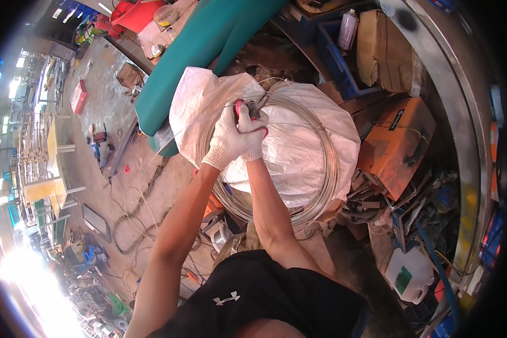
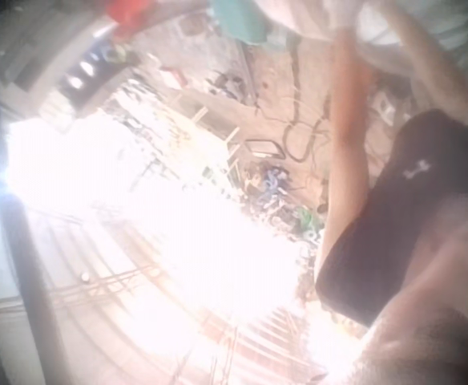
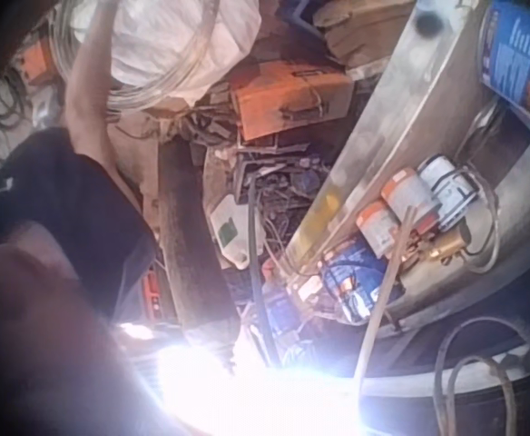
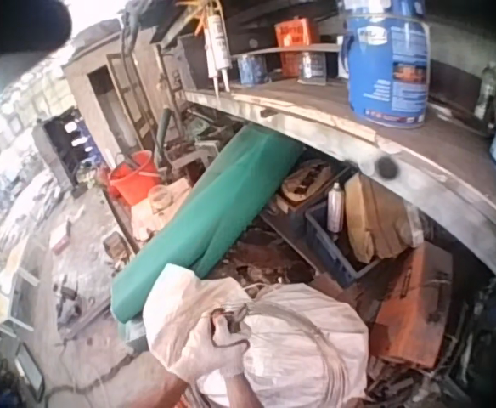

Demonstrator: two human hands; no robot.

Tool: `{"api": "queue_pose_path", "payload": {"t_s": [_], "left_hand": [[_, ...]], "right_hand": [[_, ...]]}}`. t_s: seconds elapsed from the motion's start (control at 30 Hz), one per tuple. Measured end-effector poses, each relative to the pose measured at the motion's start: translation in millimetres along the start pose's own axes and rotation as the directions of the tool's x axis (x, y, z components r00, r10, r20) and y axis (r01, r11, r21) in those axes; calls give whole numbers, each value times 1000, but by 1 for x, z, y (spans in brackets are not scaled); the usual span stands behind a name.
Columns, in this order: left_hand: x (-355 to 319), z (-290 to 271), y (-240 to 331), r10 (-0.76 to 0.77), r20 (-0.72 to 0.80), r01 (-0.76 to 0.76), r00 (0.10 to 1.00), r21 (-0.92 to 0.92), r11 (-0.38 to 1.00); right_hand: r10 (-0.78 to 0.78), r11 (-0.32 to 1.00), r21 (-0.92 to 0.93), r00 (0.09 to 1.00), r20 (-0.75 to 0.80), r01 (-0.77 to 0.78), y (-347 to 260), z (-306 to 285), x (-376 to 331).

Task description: The person uses pliers to cut ties on a large coil of wire, then pulls lengths of wire from the coil.

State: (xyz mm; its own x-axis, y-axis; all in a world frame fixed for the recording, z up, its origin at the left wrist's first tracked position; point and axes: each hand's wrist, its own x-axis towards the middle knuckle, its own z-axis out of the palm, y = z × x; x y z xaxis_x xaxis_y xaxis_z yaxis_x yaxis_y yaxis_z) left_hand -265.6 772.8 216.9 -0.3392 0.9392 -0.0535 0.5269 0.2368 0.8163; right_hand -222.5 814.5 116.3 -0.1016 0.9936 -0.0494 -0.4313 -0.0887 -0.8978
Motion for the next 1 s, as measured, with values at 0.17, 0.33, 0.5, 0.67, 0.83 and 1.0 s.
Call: {"api": "queue_pose_path", "payload": {"t_s": [0.17, 0.33, 0.5, 0.67, 0.83, 1.0], "left_hand": [[7, 24, -26, -37, -130, 17, 991, -156, 988], [9, 18, -26, -162, -174, 157, 971, -41, 987], [5, 24, -27, -269, -147, 274, 952, 19, 961], [-13, 34, -69, -177, -205, 170, 963, -54, 984], [-23, -25, -7, -204, 122, 229, 971, -261, 938], [-57, -6, -39, -96, -60, 33, 994, -653, 757]], "right_hand": [[-54, 939, -337, 996, 76, 77, 6, 1, -8], [-127, 804, -567, 984, 126, 176, 11, 1, -8], [-102, 817, -555, 987, 125, 155, 18, -3, -7], [26, 878, -477, 991, 135, 42, 35, -2, -18], [368, 906, -262, 925, 97, -333, -21, -23, -36], [714, 694, -287, 681, 161, -660, -89, -43, -55]]}}
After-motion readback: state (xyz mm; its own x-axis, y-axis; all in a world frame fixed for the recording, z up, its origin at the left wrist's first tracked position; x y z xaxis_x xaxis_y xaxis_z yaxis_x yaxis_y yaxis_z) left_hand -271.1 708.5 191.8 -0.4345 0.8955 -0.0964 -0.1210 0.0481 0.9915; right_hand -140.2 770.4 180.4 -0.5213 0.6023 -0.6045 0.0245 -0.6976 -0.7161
